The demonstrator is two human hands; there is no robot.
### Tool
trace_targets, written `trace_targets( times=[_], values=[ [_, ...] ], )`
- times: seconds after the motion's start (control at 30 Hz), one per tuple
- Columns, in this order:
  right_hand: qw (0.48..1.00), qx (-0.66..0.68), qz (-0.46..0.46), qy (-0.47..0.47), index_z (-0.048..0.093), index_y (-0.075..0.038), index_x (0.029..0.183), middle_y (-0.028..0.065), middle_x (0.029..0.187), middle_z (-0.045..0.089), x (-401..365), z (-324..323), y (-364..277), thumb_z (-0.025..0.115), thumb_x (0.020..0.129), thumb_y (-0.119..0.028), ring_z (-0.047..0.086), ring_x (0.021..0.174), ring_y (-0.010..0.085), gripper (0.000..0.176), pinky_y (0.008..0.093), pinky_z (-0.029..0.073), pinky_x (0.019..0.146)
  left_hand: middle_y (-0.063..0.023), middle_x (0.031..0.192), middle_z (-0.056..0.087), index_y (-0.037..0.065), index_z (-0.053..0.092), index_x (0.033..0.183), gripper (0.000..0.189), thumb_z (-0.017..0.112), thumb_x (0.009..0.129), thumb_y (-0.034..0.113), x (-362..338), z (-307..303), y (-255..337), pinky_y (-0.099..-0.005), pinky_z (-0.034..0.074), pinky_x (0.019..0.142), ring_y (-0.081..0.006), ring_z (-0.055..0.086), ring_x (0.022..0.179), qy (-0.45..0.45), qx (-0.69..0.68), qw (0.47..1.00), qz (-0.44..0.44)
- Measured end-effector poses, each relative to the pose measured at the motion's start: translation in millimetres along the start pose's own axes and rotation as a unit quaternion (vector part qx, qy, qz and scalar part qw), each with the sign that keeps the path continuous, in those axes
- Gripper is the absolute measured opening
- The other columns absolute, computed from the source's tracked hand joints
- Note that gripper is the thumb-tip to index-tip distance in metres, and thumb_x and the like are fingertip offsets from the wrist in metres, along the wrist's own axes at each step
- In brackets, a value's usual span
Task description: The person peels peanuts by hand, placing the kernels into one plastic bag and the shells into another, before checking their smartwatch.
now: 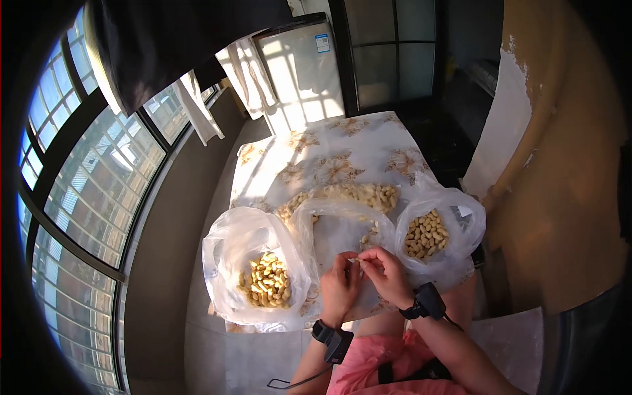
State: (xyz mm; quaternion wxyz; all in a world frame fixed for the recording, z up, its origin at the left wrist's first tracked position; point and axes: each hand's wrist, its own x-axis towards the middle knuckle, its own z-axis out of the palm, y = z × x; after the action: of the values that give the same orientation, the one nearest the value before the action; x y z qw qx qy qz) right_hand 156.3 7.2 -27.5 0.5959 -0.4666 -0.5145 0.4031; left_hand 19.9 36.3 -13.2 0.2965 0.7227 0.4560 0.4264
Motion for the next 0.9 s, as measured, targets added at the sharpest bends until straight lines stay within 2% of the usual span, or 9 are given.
trace_targets(
  times=[0.03,0.07,0.17,0.37,0.57,0.9],
  values=[
    [1.000,0.001,0.011,-0.005,0.060,0.000,0.112,0.0059,0.100,0.065,-0.1,-1.0,2.1,0.060,0.098,-0.001,0.064,0.085,0.0125,0.015,0.0268,0.057,0.072,-0.0111,0.073,0.067,0.004,0.062,0.110,0.019,0.063,0.091,0.006,0.4,-0.2,-1.2,-0.0336,0.049,0.057,-0.0239,0.066,0.060,-0.003,-0.002,1.000,0.005],
    [1.000,0.001,0.014,-0.011,0.060,0.000,0.112,0.0059,0.100,0.065,0.7,-1.2,0.8,0.060,0.098,-0.001,0.064,0.085,0.0125,0.015,0.0268,0.057,0.072,-0.0111,0.073,0.067,0.004,0.062,0.110,0.019,0.063,0.091,0.006,0.5,-0.4,-2.1,-0.0336,0.049,0.057,-0.0239,0.066,0.060,0.002,-0.001,1.000,-0.001],
    [0.999,0.010,0.034,-0.009,0.061,0.000,0.114,0.0065,0.100,0.065,0.3,-0.6,-4.4,0.063,0.097,-0.003,0.065,0.085,0.0123,0.017,0.0267,0.057,0.071,-0.0142,0.083,0.070,0.004,0.060,0.111,0.017,0.061,0.094,0.007,0.2,-0.2,-6.8,-0.0358,0.052,0.061,-0.0306,0.070,0.069,-0.012,-0.003,1.000,0.005],
    [0.999,-0.029,0.014,-0.007,0.060,0.001,0.112,0.0071,0.099,0.065,0.2,-2.3,-2.1,0.063,0.097,-0.002,0.065,0.081,0.0124,0.016,0.0259,0.055,0.069,-0.0150,0.083,0.069,0.005,0.062,0.110,0.015,0.060,0.098,0.014,1.1,-1.6,-4.2,-0.0370,0.052,0.063,-0.0326,0.070,0.071,-0.018,-0.006,1.000,-0.012],
    [1.000,-0.018,0.024,-0.009,0.059,0.000,0.107,0.0065,0.097,0.064,1.2,-2.0,-7.7,0.061,0.099,-0.004,0.064,0.079,0.0125,0.009,0.0262,0.053,0.070,-0.0145,0.080,0.068,0.006,0.063,0.111,0.015,0.061,0.097,0.013,1.6,-2.4,-1.5,-0.0370,0.052,0.061,-0.0322,0.069,0.069,-0.018,0.004,1.000,-0.002],
    [0.999,-0.006,0.034,-0.004,0.058,0.000,0.111,0.0061,0.096,0.064,-1.0,-2.2,-3.3,0.062,0.098,-0.004,0.064,0.082,0.0121,0.014,0.0264,0.052,0.072,-0.0149,0.080,0.068,0.007,0.062,0.111,0.016,0.063,0.095,0.011,0.9,-2.8,1.1,-0.0376,0.051,0.059,-0.0326,0.069,0.069,-0.028,0.029,0.999,0.003]
  ],
)
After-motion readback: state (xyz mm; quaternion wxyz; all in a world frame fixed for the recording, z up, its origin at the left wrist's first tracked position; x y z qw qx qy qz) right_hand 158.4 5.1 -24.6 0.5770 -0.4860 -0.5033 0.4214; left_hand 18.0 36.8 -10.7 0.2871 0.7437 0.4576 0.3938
